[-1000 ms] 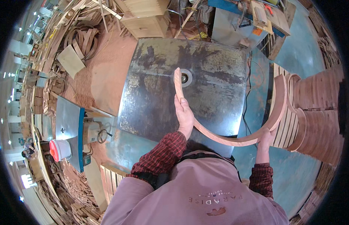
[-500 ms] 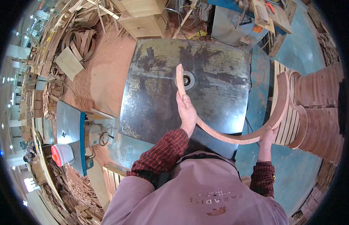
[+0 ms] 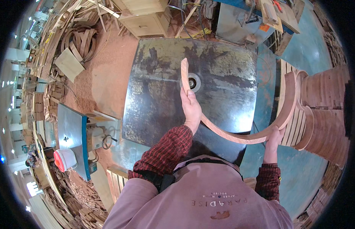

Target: Sanding the edges of curved wooden components using a stationary spindle sander in a furniture factory.

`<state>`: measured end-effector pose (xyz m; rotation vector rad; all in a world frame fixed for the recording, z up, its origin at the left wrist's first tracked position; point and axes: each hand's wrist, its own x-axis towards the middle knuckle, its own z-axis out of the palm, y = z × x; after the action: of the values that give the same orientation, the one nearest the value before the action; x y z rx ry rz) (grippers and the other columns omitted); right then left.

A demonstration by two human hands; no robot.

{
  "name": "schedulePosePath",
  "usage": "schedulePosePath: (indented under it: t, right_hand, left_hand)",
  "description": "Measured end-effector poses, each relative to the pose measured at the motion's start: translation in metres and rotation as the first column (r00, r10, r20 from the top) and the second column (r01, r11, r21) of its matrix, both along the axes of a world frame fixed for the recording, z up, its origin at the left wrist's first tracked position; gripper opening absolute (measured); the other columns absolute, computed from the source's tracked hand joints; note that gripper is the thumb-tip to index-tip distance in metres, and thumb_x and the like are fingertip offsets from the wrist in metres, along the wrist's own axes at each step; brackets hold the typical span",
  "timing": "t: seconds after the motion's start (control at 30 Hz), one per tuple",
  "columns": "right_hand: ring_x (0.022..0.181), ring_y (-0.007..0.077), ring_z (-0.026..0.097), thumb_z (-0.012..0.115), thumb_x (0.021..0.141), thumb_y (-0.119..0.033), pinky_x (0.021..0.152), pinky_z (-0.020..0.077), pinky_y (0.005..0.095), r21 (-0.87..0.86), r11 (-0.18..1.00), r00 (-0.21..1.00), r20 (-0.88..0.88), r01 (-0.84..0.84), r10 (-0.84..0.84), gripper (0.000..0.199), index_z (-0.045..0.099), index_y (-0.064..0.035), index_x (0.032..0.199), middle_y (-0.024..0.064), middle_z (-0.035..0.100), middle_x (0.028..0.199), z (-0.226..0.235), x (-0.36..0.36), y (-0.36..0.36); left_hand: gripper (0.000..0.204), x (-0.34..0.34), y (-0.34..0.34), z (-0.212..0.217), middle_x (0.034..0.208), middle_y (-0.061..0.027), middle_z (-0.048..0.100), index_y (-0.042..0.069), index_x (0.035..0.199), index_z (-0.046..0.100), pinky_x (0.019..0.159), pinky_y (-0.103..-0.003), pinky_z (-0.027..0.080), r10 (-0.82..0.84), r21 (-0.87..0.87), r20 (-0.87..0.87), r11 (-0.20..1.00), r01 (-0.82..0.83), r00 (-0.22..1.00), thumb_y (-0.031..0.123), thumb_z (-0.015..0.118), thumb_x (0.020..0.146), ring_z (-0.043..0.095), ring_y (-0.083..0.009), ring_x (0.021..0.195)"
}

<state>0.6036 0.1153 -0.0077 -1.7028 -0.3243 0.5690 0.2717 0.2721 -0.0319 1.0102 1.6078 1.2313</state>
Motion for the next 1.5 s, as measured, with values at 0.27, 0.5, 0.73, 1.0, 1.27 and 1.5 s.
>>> schedulePosePath:
  t: [0.27,0.5,0.73,1.0,1.27,1.5]
  right_hand:
    - [0.087,0.0163,0.060,0.051,0.088,0.000,0.075,0.0503,0.0321,0.000,1.000,1.000,-0.025,-0.001,0.001,0.031,0.055,0.0008,0.119,0.0065,0.057,0.101,-0.008,0.000,0.012]
    - [0.079,0.0185,0.061,0.050,0.086,0.001,0.070,0.0509,0.0326,0.032,0.995,0.995,0.031,0.090,-0.091,0.034,0.054,0.0022,0.120,0.0084,0.058,0.098,-0.012,-0.006,0.028]
    - [0.085,0.0193,0.061,0.050,0.087,0.000,0.074,0.0513,0.0344,-0.016,0.999,0.999,0.011,0.046,-0.046,0.038,0.052,0.0050,0.125,0.0098,0.058,0.101,-0.006,-0.010,0.041]
    - [0.109,0.0244,0.061,0.053,0.092,-0.003,0.094,0.0507,0.0369,-0.062,0.998,0.999,-0.012,0.034,-0.035,0.055,0.046,0.0009,0.146,0.0120,0.059,0.124,-0.030,0.006,0.039]
    - [0.110,0.0305,0.061,0.060,0.092,-0.003,0.094,0.0506,0.0430,-0.062,0.995,0.997,0.019,0.080,-0.079,0.068,0.036,0.0038,0.155,0.0186,0.056,0.131,-0.045,0.016,0.048]
    - [0.115,0.0312,0.062,0.059,0.092,-0.002,0.096,0.0506,0.0402,-0.101,0.993,0.988,0.149,0.054,-0.039,0.069,0.035,0.0057,0.156,0.0219,0.057,0.138,-0.068,0.027,0.064]
  left_hand:
    - [0.052,-0.005,0.022,0.003,0.142,-0.0244,0.055,-0.009,0.154,0.034,0.112,-0.037,0.039,-0.022,0.043,0.020,0.999,0.021,1.000,0.023,0.041,0.113,0.053,-0.0306,0.130]
    - [0.052,-0.007,0.039,-0.001,0.137,-0.0217,0.057,-0.008,0.154,0.035,0.109,-0.037,0.042,-0.020,0.009,0.022,1.000,0.020,1.000,0.024,0.042,0.113,0.055,-0.0287,0.125]
    - [0.053,-0.008,0.051,0.007,0.135,-0.0197,0.058,-0.007,0.155,0.035,0.107,-0.037,0.043,-0.005,-0.008,0.007,1.000,0.005,1.000,0.026,0.042,0.113,0.056,-0.0279,0.123]
    - [0.051,-0.009,0.063,-0.003,0.134,-0.0235,0.059,-0.007,0.153,0.037,0.108,-0.038,0.044,0.002,0.065,-0.019,0.998,-0.001,1.000,0.024,0.043,0.113,0.057,-0.0300,0.123]
    - [0.050,-0.010,0.075,-0.011,0.135,-0.0286,0.058,-0.008,0.151,0.039,0.108,-0.041,0.044,0.032,0.111,-0.058,0.993,-0.025,0.998,0.022,0.044,0.111,0.059,-0.0396,0.125]
    - [0.044,-0.017,0.090,-0.023,0.110,-0.0125,0.060,0.002,0.150,0.043,0.090,-0.035,0.050,0.034,0.043,-0.091,0.999,-0.030,0.995,0.025,0.042,0.113,0.060,-0.0228,0.097]
